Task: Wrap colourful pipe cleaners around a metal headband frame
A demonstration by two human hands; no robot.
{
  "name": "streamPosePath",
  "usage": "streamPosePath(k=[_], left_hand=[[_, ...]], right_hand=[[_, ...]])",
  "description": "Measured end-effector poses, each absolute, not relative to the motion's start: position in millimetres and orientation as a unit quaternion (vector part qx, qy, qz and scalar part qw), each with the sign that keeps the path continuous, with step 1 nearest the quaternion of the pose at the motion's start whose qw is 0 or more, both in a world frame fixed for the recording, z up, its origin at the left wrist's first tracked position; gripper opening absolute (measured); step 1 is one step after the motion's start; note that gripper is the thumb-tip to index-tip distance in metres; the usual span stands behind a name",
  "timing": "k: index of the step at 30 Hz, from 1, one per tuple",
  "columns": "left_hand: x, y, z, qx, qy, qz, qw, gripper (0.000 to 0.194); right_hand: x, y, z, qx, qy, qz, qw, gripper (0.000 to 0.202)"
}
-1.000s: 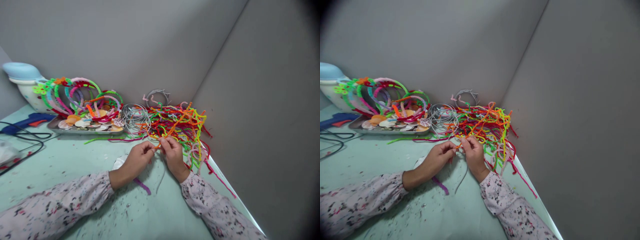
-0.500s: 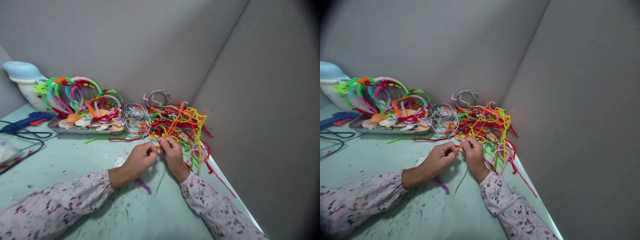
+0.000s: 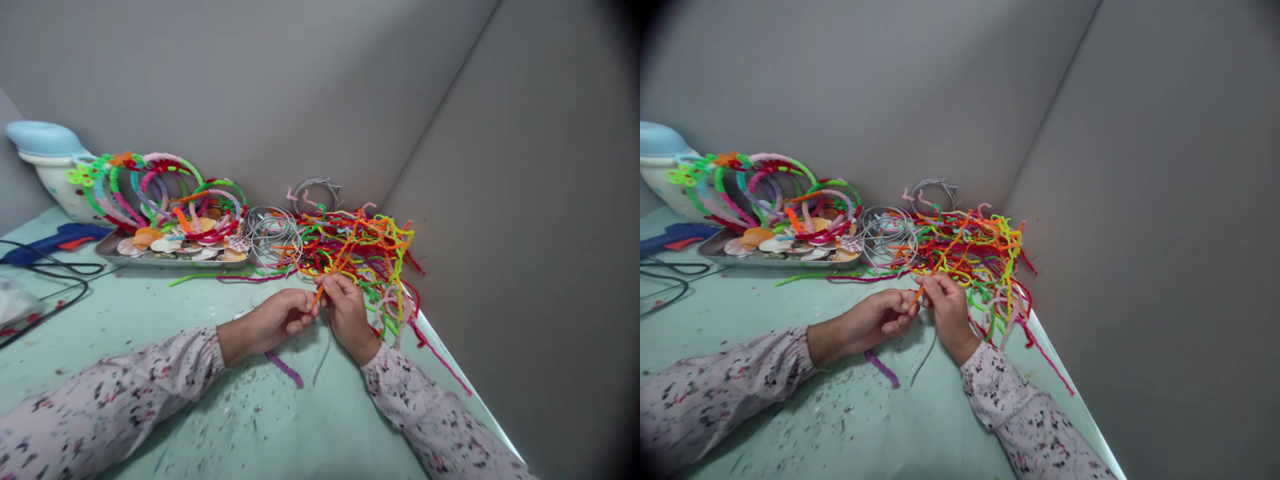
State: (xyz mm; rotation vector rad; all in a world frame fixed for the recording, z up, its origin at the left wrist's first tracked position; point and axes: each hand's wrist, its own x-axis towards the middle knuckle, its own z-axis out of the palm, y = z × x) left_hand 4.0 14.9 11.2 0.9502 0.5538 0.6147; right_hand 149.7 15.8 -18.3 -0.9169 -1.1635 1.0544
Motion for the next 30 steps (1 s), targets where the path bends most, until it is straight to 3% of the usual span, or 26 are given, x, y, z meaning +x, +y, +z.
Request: streamPosePath(k=[6, 12, 20, 30], left_hand=[[6, 15, 7, 0.442, 0.258, 0.334, 0.791, 0.008], [7, 17, 4, 0.515, 0.283, 0.383, 0.713, 0.021], [7, 18, 1, 0.548, 0.352, 0.366, 0.665, 0.025], [7, 16, 2, 0.499, 0.310, 0.316, 0.745, 0.020]], right_hand=[[153, 19, -20, -0.402, -0.495, 0.475, 0.606, 0.024], [153, 17, -19, -0.406, -0.543, 0.439, 0.589, 0.022], [158, 25, -20, -0.408, -0.451, 0.453, 0.652, 0.023], [158, 26, -21, -0.414, -0.458, 0.445, 0.648, 0.024]])
